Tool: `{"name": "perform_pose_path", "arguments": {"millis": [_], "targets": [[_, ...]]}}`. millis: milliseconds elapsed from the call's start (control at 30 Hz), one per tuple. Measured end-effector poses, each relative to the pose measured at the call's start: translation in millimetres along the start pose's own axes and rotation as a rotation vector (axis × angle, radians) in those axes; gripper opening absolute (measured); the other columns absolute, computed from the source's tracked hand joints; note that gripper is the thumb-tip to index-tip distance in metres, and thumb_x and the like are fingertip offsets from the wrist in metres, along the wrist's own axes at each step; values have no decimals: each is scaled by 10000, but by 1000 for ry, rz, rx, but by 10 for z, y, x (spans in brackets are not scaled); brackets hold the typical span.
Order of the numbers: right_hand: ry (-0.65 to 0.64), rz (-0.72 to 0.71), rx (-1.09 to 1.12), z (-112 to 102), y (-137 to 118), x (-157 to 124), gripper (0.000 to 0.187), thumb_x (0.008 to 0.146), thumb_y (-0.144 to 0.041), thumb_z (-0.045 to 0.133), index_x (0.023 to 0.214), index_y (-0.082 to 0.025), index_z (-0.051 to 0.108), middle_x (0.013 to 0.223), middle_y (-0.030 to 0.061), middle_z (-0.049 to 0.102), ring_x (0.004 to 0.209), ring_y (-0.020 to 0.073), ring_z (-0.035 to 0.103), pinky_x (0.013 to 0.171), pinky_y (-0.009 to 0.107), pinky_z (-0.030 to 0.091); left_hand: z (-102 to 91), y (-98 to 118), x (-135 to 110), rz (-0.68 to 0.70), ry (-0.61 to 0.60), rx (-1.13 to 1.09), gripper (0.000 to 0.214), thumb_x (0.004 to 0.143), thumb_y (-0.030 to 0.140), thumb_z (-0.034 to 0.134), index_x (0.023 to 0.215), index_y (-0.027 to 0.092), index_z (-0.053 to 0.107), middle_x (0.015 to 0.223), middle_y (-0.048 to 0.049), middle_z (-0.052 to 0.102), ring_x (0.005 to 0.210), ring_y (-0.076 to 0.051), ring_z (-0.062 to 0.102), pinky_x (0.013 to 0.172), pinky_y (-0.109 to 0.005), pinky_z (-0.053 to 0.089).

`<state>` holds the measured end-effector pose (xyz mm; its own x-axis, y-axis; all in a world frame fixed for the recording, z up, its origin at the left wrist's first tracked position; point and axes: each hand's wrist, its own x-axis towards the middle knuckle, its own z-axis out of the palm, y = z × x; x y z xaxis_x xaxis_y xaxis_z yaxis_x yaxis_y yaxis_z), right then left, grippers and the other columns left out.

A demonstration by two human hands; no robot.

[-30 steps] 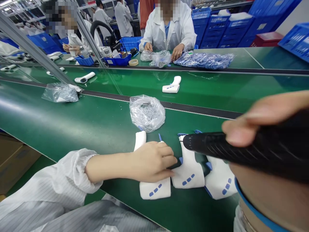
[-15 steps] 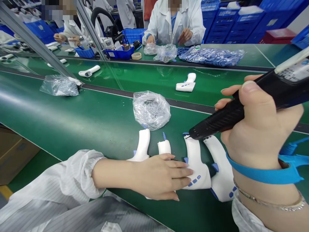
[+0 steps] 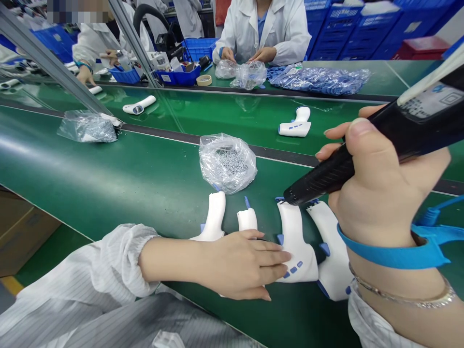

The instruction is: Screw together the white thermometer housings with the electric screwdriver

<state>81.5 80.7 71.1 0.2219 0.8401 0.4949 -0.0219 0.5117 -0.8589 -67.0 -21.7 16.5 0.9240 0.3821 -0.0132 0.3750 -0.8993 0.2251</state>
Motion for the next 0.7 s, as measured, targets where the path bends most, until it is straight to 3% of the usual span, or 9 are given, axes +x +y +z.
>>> {"name": "perform_pose_path", "arguments": {"millis": [167, 333, 400, 700], "targets": [[-151, -105, -33, 49, -89, -99, 199, 683, -242, 608, 857, -174, 540, 757, 49, 488, 609, 213, 504, 540, 356, 423, -13, 25, 29, -4, 0, -25, 482, 871, 417, 394, 1197, 79, 503, 1327, -87, 460, 1195, -188, 449, 962, -348, 398], [-620, -48, 44, -29, -134, -156, 295, 755, -223, 698, 997, -212, 530, 850, 72, 525, 624, 206, 520, 529, 355, 470, 85, 70, 51, -8, 85, 20, 510, 866, 427, 385, 1157, 36, 537, 1280, -142, 498, 1141, -232, 498, 959, -321, 383], [-743, -74, 62, -62, -112, -126, 297, 803, -249, 709, 1043, -228, 535, 869, 74, 522, 649, 198, 528, 516, 334, 495, 125, 88, 48, -14, 116, 32, 513, 868, 422, 379, 1153, 26, 538, 1273, -151, 502, 1142, -239, 495, 956, -323, 379], [-800, -25, 13, -62, -30, 32, 301, 805, -393, 733, 978, -222, 555, 732, 68, 532, 567, 190, 519, 437, 302, 497, 159, 129, 12, -65, 231, 61, 512, 891, 404, 314, 1131, 27, 564, 1228, -147, 541, 1082, -239, 537, 937, -317, 382]]}}
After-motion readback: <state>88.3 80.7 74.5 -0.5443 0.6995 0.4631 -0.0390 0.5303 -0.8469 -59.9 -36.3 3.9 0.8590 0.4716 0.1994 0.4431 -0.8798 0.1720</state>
